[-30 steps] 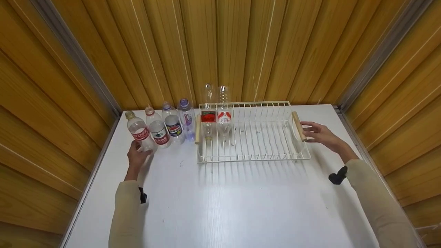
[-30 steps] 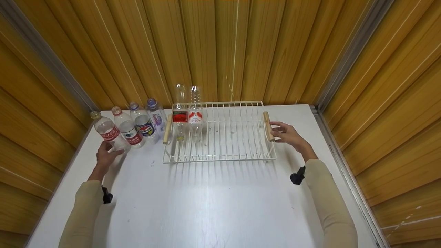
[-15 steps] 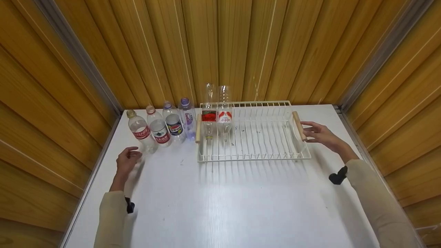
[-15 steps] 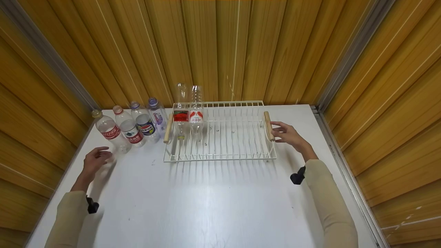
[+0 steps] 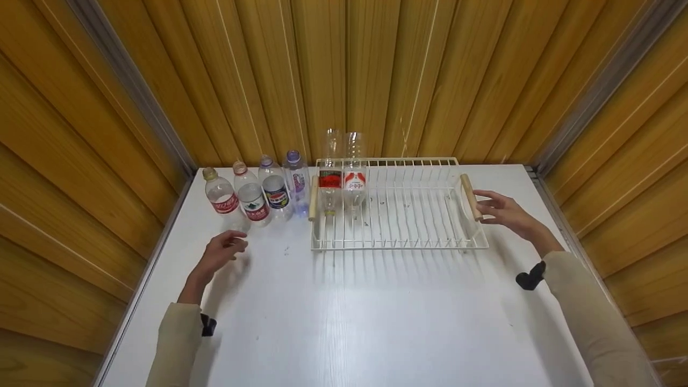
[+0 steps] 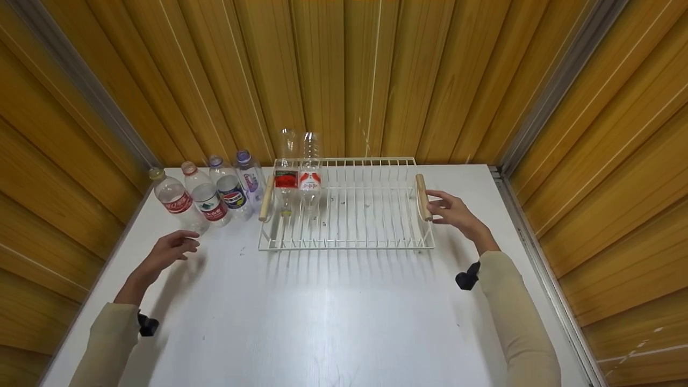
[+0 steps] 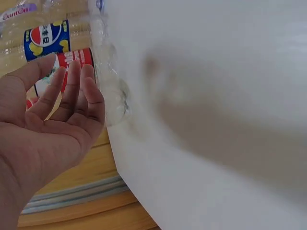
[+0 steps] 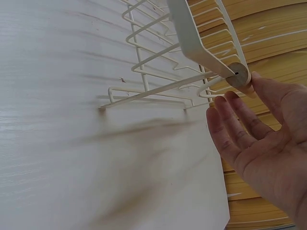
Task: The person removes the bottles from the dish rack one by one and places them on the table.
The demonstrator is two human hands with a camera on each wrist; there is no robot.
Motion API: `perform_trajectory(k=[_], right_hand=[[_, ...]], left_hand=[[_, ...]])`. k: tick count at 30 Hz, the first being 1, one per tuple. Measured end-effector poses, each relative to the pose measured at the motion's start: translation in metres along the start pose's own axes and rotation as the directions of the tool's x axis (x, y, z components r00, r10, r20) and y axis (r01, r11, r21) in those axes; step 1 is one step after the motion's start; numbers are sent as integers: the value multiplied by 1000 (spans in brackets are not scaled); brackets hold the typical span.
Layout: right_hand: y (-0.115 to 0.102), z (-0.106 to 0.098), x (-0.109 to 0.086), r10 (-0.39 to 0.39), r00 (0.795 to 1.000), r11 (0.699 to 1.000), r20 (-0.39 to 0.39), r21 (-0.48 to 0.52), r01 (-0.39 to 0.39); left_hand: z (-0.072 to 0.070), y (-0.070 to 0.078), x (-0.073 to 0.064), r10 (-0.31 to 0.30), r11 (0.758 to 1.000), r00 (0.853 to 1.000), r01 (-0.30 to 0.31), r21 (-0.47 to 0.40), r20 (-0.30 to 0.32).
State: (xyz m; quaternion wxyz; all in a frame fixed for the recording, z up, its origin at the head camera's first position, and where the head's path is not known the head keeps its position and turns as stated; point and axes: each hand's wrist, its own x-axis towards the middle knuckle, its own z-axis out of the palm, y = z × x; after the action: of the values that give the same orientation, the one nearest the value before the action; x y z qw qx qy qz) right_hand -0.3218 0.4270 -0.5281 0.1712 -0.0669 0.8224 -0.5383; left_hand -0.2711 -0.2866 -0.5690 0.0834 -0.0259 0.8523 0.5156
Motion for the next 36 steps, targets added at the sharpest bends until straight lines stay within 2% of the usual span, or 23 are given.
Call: perform_trajectory(k=[6,13,18,22,28,31,36], right_hand=[[1,-1,-1,8,1000,1000,8,-27,-8],[2,-1,-7,-15,1000,999,4,-31,15],[4,-2,-10,-3,1000,999,5,-32,3],[4,-4,-12,-3,1000,999,15,-34,3],[-2,-13,-11,-40,999,998,12,-43,41],[-11,-19,-8,-37,999,997,-3,-71,37],[-33,-24,5,-33,999,993,-26,-113,30]], left_hand=[[34,26,11,57,997,992,-51,-49,116],[82,57,28,160,985,967,-141,-104,199],[103,67,35,213,974,945,-186,-127,247],[110,71,37,246,965,930,-209,-160,273],[112,68,39,294,947,915,-240,-213,277],[112,67,40,300,945,913,-244,-220,277],[112,65,40,270,952,921,-213,-218,280]])
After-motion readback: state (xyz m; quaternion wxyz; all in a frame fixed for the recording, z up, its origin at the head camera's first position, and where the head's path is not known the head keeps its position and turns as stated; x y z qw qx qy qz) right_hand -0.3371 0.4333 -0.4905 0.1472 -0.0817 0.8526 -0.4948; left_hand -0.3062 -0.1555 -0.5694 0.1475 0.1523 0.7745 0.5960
